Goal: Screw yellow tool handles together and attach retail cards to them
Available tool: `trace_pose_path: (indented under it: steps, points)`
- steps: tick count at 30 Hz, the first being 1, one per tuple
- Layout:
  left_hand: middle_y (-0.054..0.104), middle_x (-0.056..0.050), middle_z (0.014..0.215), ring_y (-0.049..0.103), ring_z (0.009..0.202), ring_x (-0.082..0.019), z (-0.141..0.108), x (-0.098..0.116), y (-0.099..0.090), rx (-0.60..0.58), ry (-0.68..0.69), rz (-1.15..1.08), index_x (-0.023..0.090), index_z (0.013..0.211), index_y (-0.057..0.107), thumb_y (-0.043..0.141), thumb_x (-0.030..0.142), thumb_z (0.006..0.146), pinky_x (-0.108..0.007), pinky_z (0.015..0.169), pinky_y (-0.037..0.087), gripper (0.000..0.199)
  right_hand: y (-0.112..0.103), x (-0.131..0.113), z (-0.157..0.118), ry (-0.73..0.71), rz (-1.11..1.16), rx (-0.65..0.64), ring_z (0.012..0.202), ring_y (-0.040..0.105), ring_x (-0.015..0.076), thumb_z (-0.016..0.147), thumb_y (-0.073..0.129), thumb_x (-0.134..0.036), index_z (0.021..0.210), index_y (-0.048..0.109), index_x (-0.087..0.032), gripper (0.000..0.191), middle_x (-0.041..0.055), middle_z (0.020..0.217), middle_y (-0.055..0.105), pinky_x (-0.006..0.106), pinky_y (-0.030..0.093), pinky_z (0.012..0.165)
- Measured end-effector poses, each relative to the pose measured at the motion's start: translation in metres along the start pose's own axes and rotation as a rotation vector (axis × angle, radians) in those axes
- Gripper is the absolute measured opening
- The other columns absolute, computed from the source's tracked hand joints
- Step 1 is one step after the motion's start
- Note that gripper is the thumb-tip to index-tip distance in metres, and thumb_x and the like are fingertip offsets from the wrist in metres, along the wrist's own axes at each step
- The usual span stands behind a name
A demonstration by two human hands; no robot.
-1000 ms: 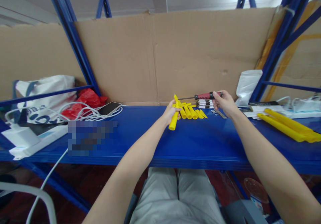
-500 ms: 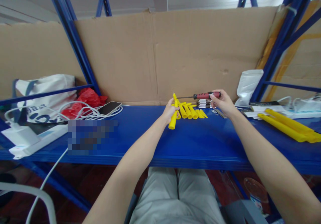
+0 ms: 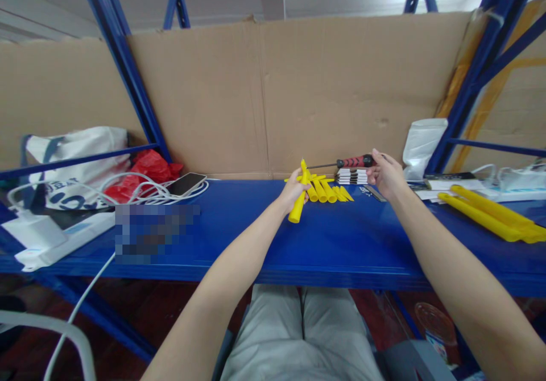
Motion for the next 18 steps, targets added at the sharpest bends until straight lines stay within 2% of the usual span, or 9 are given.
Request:
trace_pose_path:
  steps: [3,7,13,18]
  points:
    - [0.056,0.001,0.073,0.041,0.037,-0.004,-0.001,0.002,-0.001,0.015,0.005,-0.024,0.031,0.134,0.025,0.043,0.001,0.076,-0.018,0.039,0.036,0.068,0.006,-0.004,-0.003,0.016,0.040,-0.080,0.034,0.047,0.0096,0.071,0.062,-0.052,0.080,0.050,-0.021,0.034,-0.0040,0.046,0.052,0.020,0.035,0.033]
    - [0.055,0.003,0.071,0.041,0.036,-0.004,0.000,0.003,-0.005,0.051,0.004,-0.064,0.032,0.133,0.026,0.046,0.002,0.076,-0.016,0.038,0.035,0.067,0.015,-0.008,-0.008,0.013,0.072,-0.139,0.038,0.050,0.0096,0.074,0.058,-0.053,0.076,0.044,-0.022,0.034,-0.0026,0.052,0.057,0.021,0.039,0.038]
    - [0.057,0.001,0.075,0.042,0.036,-0.004,0.001,0.003,-0.006,0.072,-0.001,-0.074,0.033,0.132,0.028,0.045,0.002,0.076,-0.017,0.039,0.035,0.066,0.013,-0.010,-0.007,-0.063,0.045,-0.110,0.034,0.041,0.0066,0.072,0.061,-0.053,0.072,0.044,-0.022,0.035,-0.0054,0.051,0.050,0.019,0.030,0.032]
    - [0.056,0.002,0.073,0.042,0.037,-0.004,-0.001,0.002,-0.005,0.067,-0.014,-0.067,0.033,0.133,0.029,0.044,0.000,0.077,-0.017,0.039,0.035,0.066,0.006,-0.010,-0.003,-0.082,0.082,-0.070,0.037,0.041,0.0055,0.068,0.067,-0.047,0.068,0.047,-0.020,0.034,-0.0049,0.051,0.046,0.019,0.031,0.033]
Point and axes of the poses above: each hand's wrist, its own z-axis towards the middle knuckle, its own y-axis out of the palm, x = y × z, the point moved 6 cm from there along z, towards the middle knuckle
